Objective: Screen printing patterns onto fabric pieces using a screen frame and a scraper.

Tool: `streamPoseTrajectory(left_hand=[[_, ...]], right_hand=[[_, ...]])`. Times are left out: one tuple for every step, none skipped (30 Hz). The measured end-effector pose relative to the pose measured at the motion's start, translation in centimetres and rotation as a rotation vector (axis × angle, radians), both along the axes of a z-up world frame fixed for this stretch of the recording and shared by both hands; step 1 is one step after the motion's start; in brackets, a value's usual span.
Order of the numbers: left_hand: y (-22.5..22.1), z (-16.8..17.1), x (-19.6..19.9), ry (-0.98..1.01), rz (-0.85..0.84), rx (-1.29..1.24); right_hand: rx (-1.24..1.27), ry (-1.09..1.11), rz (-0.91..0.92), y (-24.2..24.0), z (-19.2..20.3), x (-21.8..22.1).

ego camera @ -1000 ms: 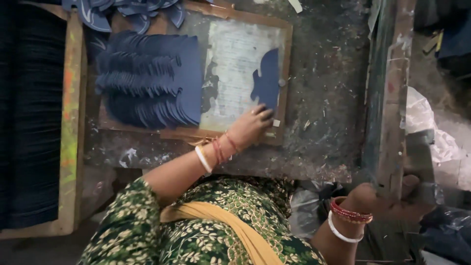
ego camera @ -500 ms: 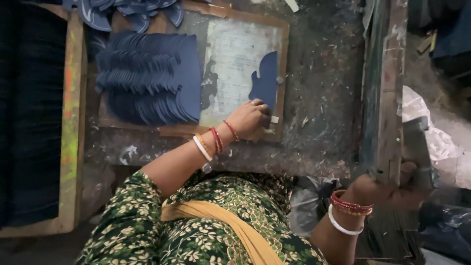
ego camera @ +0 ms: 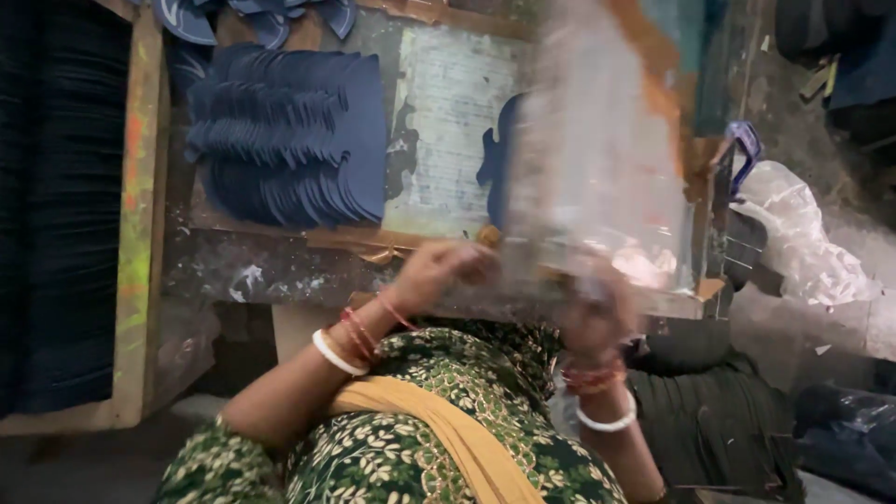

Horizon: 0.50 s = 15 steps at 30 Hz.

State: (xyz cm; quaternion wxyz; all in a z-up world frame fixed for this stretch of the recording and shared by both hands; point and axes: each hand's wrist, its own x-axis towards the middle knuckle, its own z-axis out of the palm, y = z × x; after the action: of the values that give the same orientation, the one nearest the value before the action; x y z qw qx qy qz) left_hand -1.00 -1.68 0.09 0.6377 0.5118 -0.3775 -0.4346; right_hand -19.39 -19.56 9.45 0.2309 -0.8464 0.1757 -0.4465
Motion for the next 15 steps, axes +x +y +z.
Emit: streamPoseTrajectory(left_hand=[[0.7, 0.5, 0.2, 0.003, -0.004, 0.000], [1.2, 1.0, 0.5, -0.080, 0.083, 0.169], [1.8, 1.5, 0.9, -0.163, 0.172, 0.338], [1.9, 1.4, 0.4, -0.160, 0.167, 0.337], [2.0, 1.3, 0.0, -0.437, 0.171, 0.518], [2.2, 1.2, -0.4, -0.717, 0.172, 0.697], [2.2, 0.5, -0.3, -0.715, 0.168, 0.697], [2.2, -0.3, -0.4, -0.786, 0.149, 0.741], [2.2, -1.0, -0.5, -0.857, 0.129, 0.785], [1.9, -1.0, 0.0, -0.853, 0.132, 0.782], [1.6, -0.9, 0.5, -0.923, 0.136, 0.766], [1.5, -0.9, 0.7, -0.989, 0.135, 0.750], [1.5, -0.5, 0.7, -0.982, 0.134, 0.751], [1.3, 0.0, 1.0, -0.996, 0.118, 0.756], [1.2, 0.5, 1.2, -1.009, 0.102, 0.761]], right_hand=[[0.000, 0.003, -0.004, -0.4, -1.2, -0.1], [-0.028, 0.186, 0.049, -1.0, -2.2, -0.1], [-0.055, 0.370, 0.104, -1.5, -3.3, -0.1], [-0.055, 0.374, 0.100, -2.8, -3.1, -0.7], [0.005, 0.494, 0.061, -4.0, -2.9, -1.3], [0.066, 0.613, 0.025, -5.3, -2.6, -1.7], [0.068, 0.616, 0.023, -6.1, -2.6, -2.3], [0.145, 0.674, -0.039, -7.0, -2.6, -3.1], [0.223, 0.732, -0.101, -7.8, -2.6, -3.8], [0.218, 0.734, -0.100, -7.5, -2.5, -3.2], [0.170, 0.731, -0.055, -7.1, -2.5, -2.7], [0.125, 0.732, -0.010, -6.6, -2.6, -2.5], [0.124, 0.739, -0.009, -5.7, -2.0, -1.4], [0.033, 0.672, 0.125, -5.0, -1.5, 0.0], [-0.056, 0.603, 0.259, -4.2, -1.0, 1.4]])
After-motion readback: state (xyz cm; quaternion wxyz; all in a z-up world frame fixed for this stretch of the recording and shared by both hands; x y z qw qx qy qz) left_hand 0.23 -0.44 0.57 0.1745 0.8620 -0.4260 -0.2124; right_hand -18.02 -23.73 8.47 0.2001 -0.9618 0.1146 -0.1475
